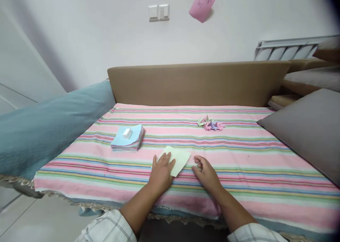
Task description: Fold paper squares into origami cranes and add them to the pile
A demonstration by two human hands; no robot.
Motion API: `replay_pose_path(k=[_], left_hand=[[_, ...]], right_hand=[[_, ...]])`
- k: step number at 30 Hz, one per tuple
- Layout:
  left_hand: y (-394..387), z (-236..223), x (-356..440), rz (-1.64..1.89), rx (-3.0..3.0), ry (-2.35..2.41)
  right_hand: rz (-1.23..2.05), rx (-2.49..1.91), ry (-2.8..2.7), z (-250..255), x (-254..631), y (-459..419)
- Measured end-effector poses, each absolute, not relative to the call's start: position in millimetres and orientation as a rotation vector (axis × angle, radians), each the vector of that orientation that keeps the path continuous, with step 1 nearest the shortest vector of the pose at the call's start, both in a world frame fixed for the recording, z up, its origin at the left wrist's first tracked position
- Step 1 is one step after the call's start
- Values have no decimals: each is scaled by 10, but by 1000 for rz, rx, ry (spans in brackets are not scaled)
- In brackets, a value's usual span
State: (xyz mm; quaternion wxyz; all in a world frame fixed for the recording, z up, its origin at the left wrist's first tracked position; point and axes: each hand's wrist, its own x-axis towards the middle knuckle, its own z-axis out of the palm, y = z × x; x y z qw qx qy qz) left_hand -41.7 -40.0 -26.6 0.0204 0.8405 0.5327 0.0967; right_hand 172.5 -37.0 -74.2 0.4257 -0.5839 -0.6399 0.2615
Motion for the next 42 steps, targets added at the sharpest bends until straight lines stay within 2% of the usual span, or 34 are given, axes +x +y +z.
replay_pose_path(k=[3,6,12,29,42], left_hand=[[-532,-433,-291,273,2609,1508],[-586,-524,-231,296,2620,1425],[-613,-554,-203,305,2653,1283],[-457,-340,-736,367,2517,1589],[-378,-287,-853,406,2397,1669]], right_hand=[[392,-1386,-1830,-704,1770,-396],[321,-1332,-2012,-681,1839,-421],[282,-1290,-2225,-667,1936,-464],[324,-1400,-2161,-730,2087,-478],[350,-1417,-2121,-746,2150,-470]])
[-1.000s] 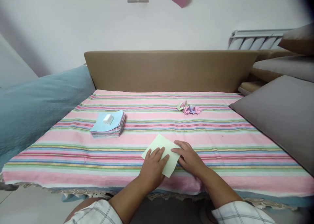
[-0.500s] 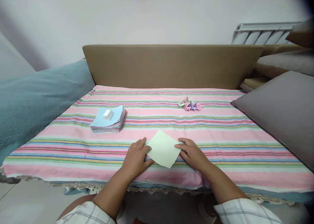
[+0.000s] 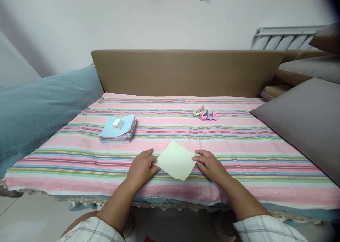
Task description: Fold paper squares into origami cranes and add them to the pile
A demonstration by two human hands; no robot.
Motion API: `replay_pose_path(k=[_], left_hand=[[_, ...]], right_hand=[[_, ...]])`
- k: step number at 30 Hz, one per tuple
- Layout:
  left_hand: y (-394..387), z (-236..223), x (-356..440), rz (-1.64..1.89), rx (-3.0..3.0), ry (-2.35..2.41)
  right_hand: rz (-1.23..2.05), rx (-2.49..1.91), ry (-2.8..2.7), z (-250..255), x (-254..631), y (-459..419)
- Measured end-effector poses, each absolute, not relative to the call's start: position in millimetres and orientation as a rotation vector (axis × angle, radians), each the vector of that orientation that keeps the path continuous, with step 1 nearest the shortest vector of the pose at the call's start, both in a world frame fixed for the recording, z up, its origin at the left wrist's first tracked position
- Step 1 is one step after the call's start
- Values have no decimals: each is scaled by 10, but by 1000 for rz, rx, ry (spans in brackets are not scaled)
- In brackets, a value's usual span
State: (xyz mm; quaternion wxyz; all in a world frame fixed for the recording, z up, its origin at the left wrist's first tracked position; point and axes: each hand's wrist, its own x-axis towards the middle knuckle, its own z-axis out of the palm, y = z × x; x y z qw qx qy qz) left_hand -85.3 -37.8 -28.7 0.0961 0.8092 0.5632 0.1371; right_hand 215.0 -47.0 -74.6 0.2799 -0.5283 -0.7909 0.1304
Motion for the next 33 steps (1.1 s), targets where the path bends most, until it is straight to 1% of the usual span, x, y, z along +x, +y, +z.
replay_pose_path(k=[8,18,27,30,33], left_hand=[[-319,-300,-859,433,2376,1648],[-291,-318,-830,456,2375,1672],[-386,-357,-683,554,2495,1799],[-458,-444,-556,561,2723,1671],[-544,-543,-415,510,2940,1313]], right_hand=[[482,-1470,-2058,-661,2151,-501],[548,-1592,-1946,-634,2053,-450],[498,-1667,-1922,-612,1978,-452],[472,-1676,-1944,-610,1966,-441],[436,-1683,-1967,-611,1965,-430]])
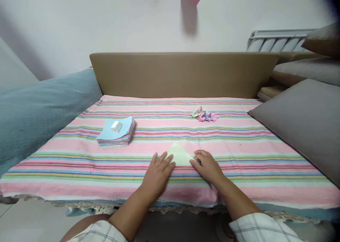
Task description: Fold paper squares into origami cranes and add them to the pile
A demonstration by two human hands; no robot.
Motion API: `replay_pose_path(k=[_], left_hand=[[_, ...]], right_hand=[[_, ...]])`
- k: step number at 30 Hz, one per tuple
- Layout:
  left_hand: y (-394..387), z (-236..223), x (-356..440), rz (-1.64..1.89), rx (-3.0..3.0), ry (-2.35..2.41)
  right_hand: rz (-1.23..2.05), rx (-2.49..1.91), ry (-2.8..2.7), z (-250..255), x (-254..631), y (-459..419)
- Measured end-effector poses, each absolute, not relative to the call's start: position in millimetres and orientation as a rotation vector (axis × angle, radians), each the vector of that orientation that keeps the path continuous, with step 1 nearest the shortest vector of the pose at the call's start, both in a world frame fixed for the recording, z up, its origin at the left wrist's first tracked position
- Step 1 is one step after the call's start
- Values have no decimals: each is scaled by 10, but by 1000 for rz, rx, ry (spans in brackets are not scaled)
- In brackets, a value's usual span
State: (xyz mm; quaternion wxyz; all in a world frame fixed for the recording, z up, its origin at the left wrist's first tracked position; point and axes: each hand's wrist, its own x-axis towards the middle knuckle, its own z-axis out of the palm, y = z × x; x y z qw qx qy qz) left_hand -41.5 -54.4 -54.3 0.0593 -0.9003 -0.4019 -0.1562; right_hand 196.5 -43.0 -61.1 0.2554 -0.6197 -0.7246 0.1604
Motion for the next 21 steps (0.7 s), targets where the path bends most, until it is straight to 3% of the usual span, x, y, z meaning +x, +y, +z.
replay_pose_path(k=[21], left_hand=[[-694,-630,-214,-319,-2813,-1274]], right_hand=[[314,-1768,-1989,-627,1914,-390]])
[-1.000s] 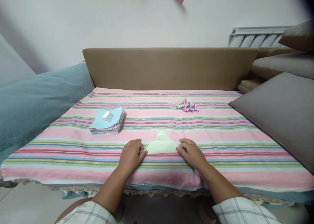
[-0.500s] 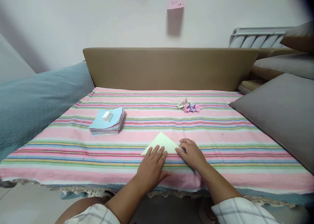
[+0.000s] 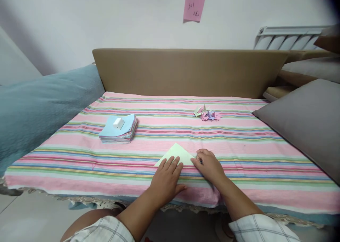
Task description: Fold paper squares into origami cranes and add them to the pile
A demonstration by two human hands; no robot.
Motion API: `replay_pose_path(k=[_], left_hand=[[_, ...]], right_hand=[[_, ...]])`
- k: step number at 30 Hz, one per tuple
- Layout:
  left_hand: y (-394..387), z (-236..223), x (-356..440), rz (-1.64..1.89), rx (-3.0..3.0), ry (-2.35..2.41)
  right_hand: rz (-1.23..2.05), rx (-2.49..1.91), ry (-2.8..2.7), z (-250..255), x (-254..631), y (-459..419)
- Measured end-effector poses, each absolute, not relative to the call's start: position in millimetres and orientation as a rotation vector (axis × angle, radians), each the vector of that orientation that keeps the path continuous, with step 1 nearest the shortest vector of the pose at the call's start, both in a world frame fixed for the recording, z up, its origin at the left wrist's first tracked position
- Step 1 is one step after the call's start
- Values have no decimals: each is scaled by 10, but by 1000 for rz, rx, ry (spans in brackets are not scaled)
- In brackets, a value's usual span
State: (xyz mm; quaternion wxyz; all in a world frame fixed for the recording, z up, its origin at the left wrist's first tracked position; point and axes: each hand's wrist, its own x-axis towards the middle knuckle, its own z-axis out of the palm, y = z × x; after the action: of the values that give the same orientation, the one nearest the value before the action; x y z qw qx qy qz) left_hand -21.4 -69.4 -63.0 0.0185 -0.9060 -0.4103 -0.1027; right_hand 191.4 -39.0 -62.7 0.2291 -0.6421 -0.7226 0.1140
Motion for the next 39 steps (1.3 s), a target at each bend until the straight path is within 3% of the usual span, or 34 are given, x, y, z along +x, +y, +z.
replay_pose_path(k=[18,39], left_hand=[[-435,-525,33,-308,-2643,-1554],[-440,-583,-3,-360,-2639,-1498]], right_hand=[[311,-1757,-1971,-590,1890,-409],[491,-1872,-1715,-586,1713,-305]])
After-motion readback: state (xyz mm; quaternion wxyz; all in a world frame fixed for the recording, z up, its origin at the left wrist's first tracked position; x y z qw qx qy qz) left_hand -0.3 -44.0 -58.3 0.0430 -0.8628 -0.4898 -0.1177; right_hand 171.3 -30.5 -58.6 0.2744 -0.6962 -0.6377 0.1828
